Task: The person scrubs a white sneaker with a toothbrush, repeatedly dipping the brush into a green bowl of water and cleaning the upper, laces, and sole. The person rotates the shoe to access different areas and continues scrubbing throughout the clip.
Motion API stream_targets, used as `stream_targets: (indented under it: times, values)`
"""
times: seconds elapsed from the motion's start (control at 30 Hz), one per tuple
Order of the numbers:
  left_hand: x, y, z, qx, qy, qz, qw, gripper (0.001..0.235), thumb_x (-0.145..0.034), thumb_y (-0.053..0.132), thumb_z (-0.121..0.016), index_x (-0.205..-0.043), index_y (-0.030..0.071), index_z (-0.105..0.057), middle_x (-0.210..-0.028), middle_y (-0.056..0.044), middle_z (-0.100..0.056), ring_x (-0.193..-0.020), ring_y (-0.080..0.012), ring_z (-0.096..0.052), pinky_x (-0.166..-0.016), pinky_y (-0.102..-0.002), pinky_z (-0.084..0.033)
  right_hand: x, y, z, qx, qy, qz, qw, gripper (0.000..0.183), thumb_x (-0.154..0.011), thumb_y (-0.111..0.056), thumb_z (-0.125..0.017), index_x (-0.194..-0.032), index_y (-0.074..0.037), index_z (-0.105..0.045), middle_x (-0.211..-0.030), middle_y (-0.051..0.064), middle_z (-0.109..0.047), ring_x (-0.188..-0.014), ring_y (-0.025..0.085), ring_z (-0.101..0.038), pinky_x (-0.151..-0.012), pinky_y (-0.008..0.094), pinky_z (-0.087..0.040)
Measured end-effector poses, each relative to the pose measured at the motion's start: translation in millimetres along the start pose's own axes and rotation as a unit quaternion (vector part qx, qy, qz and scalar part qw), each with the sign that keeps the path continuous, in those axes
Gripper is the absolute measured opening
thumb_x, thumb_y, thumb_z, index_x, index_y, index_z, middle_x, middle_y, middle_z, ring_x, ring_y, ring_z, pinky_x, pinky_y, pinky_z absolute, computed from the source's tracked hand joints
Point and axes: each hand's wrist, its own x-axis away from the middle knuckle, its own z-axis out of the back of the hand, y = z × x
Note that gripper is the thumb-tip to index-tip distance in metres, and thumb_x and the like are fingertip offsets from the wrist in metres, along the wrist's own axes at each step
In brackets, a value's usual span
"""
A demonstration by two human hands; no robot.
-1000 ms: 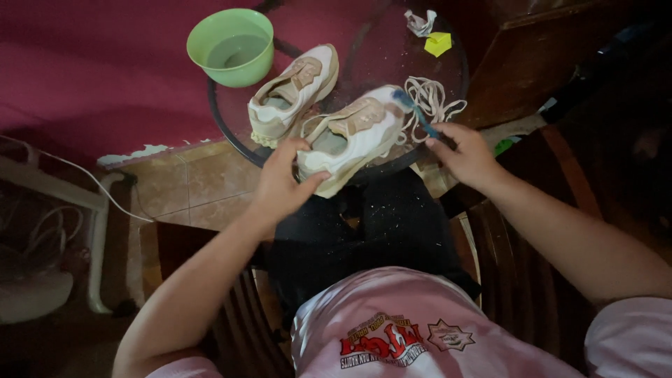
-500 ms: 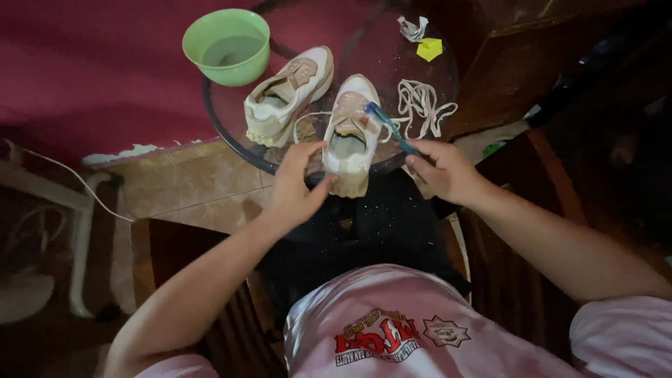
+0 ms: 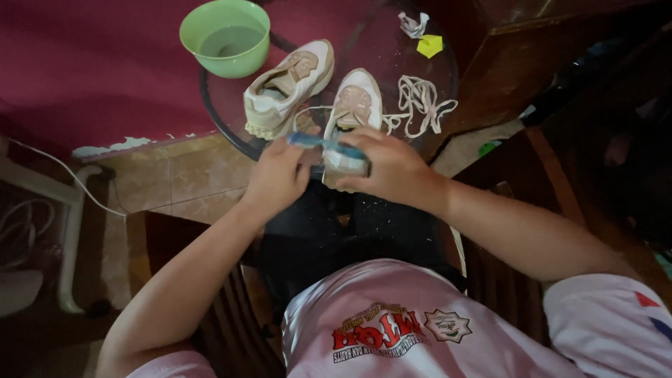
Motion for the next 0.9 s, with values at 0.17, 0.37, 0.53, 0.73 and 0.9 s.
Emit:
stream_targets:
  times: [0.17,0.37,0.53,0.73,0.9]
  values:
    - [10.4,-31.4,-26.5,-0.018,-0.002,-0.021,1.0,0.024,-0.092,0.013,-0.07,-0.112,0.001,-0.073,-0.106,-0.017,-0.071,-0.108,-0.0378,-0.068,-0.088,-0.045,-0.058,-7.1,28.2,-7.6,0.003,0.001,-0.017,1.0,0.043,-0.075,-0.044,-0.083,-0.106,-0.017,-0.071,-0.105,0.002,-0.071,-0.104,0.029,-0.07,-0.087,0.041,-0.057]
    - [9.5,-38.6,-18.0,0.024,-0.017,-0.014,0.999,0.037,-0.094,0.013,-0.069,-0.129,0.003,-0.066,-0.109,-0.019,-0.068,-0.11,-0.0418,-0.066,-0.092,-0.049,-0.055,-10.0,75.2,70.4,-0.095,-0.024,-0.004,0.995,0.049,-0.079,-0.034,-0.089,-0.113,-0.003,-0.074,-0.113,0.017,-0.074,-0.109,0.037,-0.068,-0.094,0.047,-0.051]
    - [6.4,-38.2,-9.4,-0.032,0.001,-0.032,0.999,0.036,-0.094,0.016,-0.07,-0.127,0.002,-0.066,-0.111,-0.019,-0.066,-0.111,-0.0428,-0.064,-0.092,-0.051,-0.053,-19.3,97.0,104.4,-0.082,-0.013,0.029,0.996,0.036,-0.088,-0.021,-0.086,-0.114,0.001,-0.072,-0.11,0.015,-0.071,-0.099,0.031,-0.066,-0.081,0.041,-0.053]
    - [-1.1,-51.1,-2.1,-0.157,0.072,-0.033,0.984,0.051,-0.086,0.02,-0.07,-0.133,0.003,-0.059,-0.137,-0.023,-0.051,-0.128,-0.0405,-0.049,-0.109,-0.06,-0.041,-69.9,149.1,81.8,0.042,-0.068,-0.098,0.992,0.042,-0.091,-0.031,-0.078,-0.123,-0.007,-0.067,-0.118,0.012,-0.067,-0.103,0.03,-0.062,-0.084,0.041,-0.049]
    - [2.4,-81.2,-2.9,-0.08,0.059,0.122,0.988,0.07,-0.091,0.026,-0.074,-0.151,0.011,-0.042,-0.157,-0.031,-0.021,-0.139,-0.0588,-0.029,-0.103,-0.071,-0.038,-110.9,192.4,45.0,0.05,-0.016,-0.011,0.999,0.047,-0.086,-0.032,-0.085,-0.116,0.0,-0.068,-0.111,0.013,-0.064,-0.102,0.032,-0.059,-0.086,0.04,-0.044]
